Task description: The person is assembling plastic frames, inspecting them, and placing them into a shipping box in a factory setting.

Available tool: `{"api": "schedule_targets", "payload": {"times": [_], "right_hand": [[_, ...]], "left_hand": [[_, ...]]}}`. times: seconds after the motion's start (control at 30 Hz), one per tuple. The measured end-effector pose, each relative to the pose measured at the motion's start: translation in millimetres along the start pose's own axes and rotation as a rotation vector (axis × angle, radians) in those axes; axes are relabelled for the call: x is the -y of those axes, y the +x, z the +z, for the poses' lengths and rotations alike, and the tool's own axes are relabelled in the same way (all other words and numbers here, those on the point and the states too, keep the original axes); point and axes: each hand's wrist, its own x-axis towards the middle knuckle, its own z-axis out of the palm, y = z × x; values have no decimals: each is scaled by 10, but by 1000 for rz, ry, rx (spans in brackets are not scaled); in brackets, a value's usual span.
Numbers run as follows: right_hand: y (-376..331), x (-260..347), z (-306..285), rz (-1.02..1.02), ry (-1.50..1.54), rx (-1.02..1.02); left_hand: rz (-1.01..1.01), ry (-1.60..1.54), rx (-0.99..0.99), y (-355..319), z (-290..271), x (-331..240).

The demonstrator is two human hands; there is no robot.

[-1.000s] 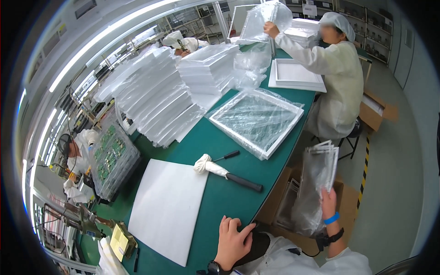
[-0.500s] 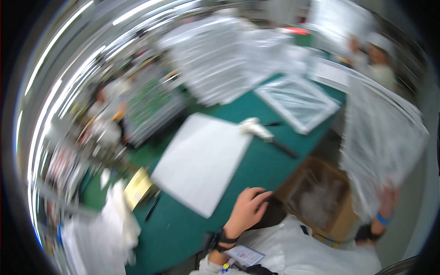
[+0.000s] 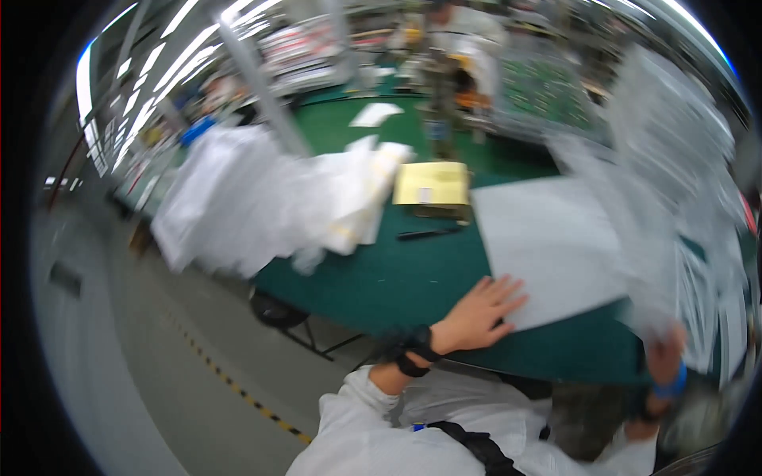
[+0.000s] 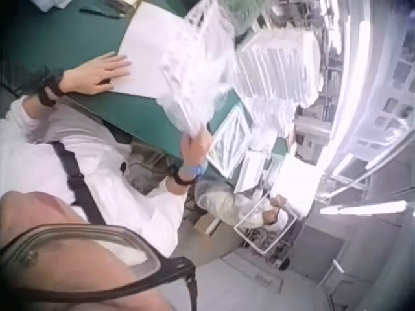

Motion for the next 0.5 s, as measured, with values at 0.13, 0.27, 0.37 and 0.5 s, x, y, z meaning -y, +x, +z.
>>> {"api": "schedule_targets", "payload": {"times": [0.13,0.27,0.37,0.5], "right_hand": [[1460,999,259,1,278,380],[1267,949,436,-87,370,411],[1096,1030,396,-29,391,403],[893,1133,427,104,353,272]], "left_hand": [[-68,-35,148,148,-25,295],[-15,-33,97,109,-109,340],[-38,-152,18,-51,-249,413],[-247,-265,107,158,-583,465]]}}
